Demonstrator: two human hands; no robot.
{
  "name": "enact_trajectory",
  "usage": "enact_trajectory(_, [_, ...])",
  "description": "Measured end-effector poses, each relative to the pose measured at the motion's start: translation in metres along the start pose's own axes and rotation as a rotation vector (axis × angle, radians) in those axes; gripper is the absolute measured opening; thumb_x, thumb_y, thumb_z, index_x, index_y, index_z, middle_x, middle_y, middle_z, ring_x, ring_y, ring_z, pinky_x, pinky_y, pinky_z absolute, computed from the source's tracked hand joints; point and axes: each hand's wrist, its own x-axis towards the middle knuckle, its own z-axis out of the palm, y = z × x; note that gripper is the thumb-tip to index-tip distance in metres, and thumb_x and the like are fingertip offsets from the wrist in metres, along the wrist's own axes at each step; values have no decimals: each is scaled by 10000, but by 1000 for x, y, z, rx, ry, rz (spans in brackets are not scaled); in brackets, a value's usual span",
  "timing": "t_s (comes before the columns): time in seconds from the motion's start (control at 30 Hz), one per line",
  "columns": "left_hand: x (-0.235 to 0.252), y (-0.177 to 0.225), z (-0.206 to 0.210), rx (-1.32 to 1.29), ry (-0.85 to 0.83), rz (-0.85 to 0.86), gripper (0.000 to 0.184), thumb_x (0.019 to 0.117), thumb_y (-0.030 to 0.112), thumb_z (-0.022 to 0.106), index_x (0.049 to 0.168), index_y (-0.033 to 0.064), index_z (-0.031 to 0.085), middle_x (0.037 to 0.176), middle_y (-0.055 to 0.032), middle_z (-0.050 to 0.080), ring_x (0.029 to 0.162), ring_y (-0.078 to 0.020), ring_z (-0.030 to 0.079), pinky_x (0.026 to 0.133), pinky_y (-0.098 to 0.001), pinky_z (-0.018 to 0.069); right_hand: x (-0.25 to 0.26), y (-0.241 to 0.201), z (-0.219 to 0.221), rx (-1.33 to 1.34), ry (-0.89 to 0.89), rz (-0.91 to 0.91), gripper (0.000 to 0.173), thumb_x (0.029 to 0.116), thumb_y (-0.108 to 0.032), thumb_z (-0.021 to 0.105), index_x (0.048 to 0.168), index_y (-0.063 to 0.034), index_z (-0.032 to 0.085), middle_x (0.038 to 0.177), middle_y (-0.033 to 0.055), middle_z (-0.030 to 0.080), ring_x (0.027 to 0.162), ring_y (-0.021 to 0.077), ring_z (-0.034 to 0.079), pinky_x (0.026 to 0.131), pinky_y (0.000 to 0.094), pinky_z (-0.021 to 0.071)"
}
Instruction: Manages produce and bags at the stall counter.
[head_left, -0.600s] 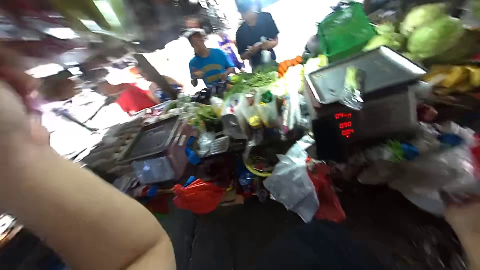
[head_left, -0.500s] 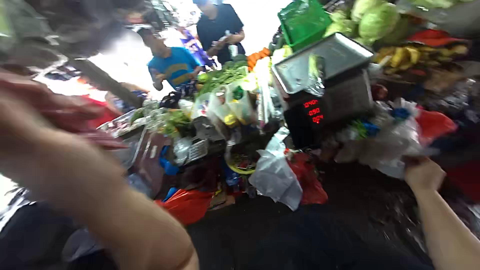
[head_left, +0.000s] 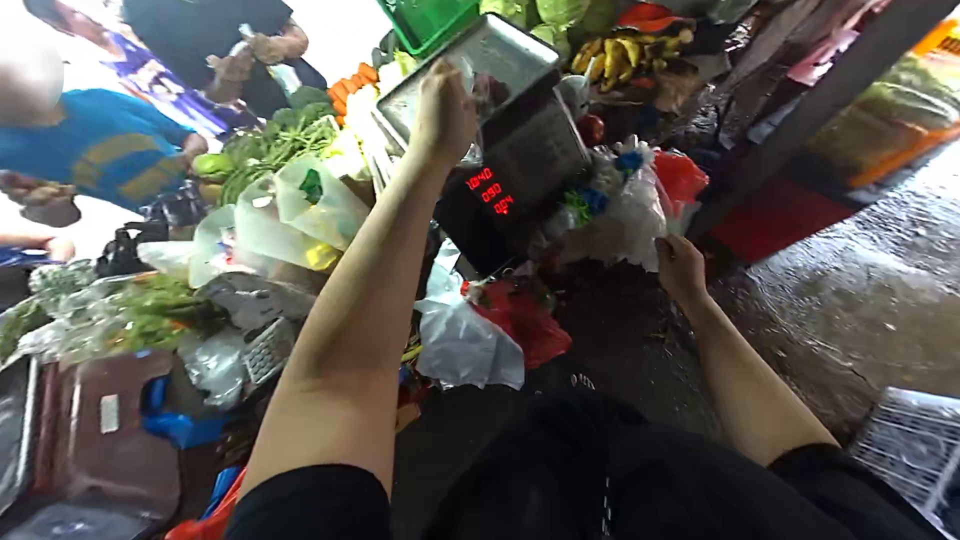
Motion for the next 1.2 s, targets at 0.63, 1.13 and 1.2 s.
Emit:
enact_trajectory(0.63, [-149, 144, 181, -866, -405, -215, 321, 1029, 223, 632, 1221, -34, 637, 1081, -191, 716, 940, -262, 719, 870, -453, 586, 2, -72, -32, 678, 34, 149, 395, 911, -63, 752, 1223, -45, 509, 870, 1, 643, 707, 42, 644, 706, 245, 588])
enact_trajectory(1.13, [-308, 51, 99, -1138, -136, -124, 191, 999, 156, 643, 1086, -2, 706, 1032, -22, 714, 969, -56, 665, 900, -274, 559, -29, -166, -2, 666, -755, -352, 159, 953, -123, 648, 1101, -119, 592, 702, -84, 578, 595, -11, 537, 573, 175, 488])
enact_trajectory(1.2, [-335, 43, 74, -1289, 21, -348, 192, 1050, 217, 571, 1129, 120, 716, 998, 87, 732, 893, 9, 675, 830, -227, 579, -14, -182, 23, 657, -837, -343, 189, 966, -96, 650, 1143, -110, 587, 674, -65, 587, 557, -10, 528, 547, 164, 476])
